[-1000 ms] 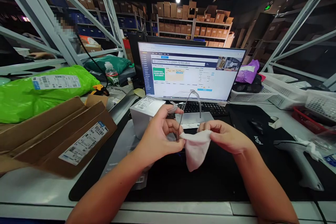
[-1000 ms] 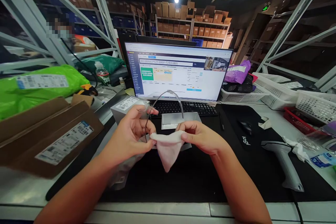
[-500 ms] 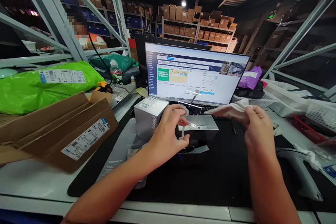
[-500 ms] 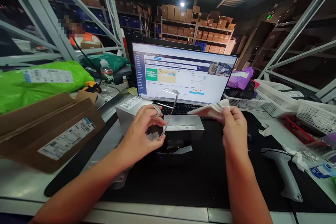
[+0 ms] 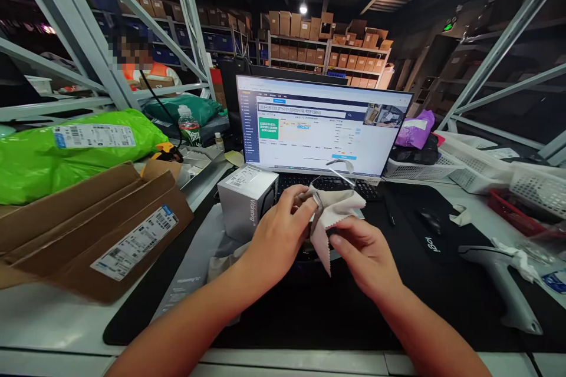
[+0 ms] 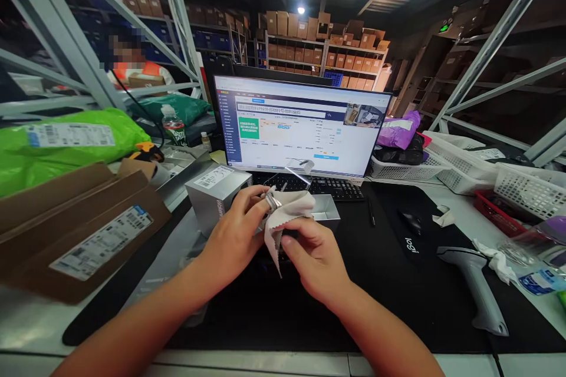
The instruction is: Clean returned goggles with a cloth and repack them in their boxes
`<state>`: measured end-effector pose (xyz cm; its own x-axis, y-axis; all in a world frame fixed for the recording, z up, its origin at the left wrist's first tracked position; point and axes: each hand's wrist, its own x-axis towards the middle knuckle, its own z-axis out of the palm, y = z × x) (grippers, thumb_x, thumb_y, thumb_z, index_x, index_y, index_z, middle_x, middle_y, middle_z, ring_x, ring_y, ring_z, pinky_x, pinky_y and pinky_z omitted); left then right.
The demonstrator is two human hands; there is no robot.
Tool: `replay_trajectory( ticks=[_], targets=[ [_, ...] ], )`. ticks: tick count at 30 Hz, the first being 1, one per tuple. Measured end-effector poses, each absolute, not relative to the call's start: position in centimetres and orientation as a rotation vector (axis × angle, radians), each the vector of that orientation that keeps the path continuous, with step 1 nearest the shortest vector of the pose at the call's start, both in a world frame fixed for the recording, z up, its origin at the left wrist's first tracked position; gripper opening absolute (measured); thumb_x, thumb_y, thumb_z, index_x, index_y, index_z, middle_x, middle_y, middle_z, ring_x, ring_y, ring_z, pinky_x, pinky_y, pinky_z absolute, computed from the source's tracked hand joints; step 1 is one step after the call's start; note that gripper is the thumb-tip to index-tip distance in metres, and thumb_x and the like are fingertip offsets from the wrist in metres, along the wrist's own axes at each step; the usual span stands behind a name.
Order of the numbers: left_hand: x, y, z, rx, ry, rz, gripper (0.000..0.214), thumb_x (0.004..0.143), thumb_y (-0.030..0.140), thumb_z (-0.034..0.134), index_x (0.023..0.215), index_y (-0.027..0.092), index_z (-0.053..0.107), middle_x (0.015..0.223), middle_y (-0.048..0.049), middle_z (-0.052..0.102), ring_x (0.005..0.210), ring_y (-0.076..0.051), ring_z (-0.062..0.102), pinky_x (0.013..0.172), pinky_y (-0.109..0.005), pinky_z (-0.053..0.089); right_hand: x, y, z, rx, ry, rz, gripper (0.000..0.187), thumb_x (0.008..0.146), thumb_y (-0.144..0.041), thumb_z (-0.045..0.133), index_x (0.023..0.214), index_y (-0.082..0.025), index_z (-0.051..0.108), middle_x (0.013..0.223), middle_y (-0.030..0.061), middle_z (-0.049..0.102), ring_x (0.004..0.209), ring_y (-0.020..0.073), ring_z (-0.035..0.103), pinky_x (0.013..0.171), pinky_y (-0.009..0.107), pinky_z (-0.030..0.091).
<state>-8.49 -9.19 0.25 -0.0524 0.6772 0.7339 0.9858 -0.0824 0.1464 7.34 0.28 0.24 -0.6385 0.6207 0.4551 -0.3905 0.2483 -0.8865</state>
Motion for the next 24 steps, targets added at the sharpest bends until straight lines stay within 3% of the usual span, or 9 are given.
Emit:
replay_trajectory(
  ticks=[4, 10, 16, 24],
  targets=[
    [-7.6, -9.0, -0.1, -1.793, -1.699, -0.863, 0.047, 0.087, 0.009, 0.055, 0.131, 0.022, 0.045, 0.139, -0.0189, 0.048, 0.108, -0.031, 0.065, 0.084, -0.045, 0.060, 6.3, -0.6, -0.9, -0.372, -1.599, 1.127, 0.006, 0.076, -0.026, 0.080, 0.074, -0.026, 0.075, 0.071, 0.0015, 0.072, 0.065, 0.0190, 0.064, 0.063, 0.032, 0.052],
    [-6.5, -8.7, -1.3, -1.739, -1.609, -1.025, 0.041, 0.083, 0.018, 0.063, 0.123, 0.018, 0.052, 0.138, -0.0198, 0.052, 0.112, -0.032, 0.064, 0.089, -0.044, 0.058, 5.9, -1.5, -1.9, -0.468, -1.545, 0.845, 0.019, 0.066, -0.012, 0.079, 0.063, -0.027, 0.068, 0.061, -0.0022, 0.068, 0.055, 0.0165, 0.057, 0.055, 0.031, 0.047],
    [-6.5, -8.5, -1.2, -1.769, -1.498, -1.058, 0.030, 0.088, 0.019, 0.063, 0.117, 0.024, 0.058, 0.130, -0.0133, 0.059, 0.114, -0.027, 0.063, 0.093, -0.041, 0.056, 6.5, -0.5, -0.2, -0.530, -1.394, 1.152, 0.020, 0.064, -0.023, 0.088, 0.063, -0.024, 0.068, 0.058, -0.0012, 0.067, 0.050, 0.0164, 0.059, 0.051, 0.031, 0.050],
    [-6.8, -8.3, -0.4, -1.819, -1.593, -0.923, 0.034, 0.086, 0.009, 0.063, 0.117, 0.021, 0.057, 0.131, -0.0165, 0.054, 0.111, -0.029, 0.062, 0.092, -0.048, 0.055, 6.5, 2.2, 1.7, -0.432, -1.175, 1.440, 0.031, 0.074, -0.037, 0.085, 0.079, -0.023, 0.058, 0.061, -0.0053, 0.061, 0.051, 0.0091, 0.053, 0.051, 0.021, 0.044]
  ],
)
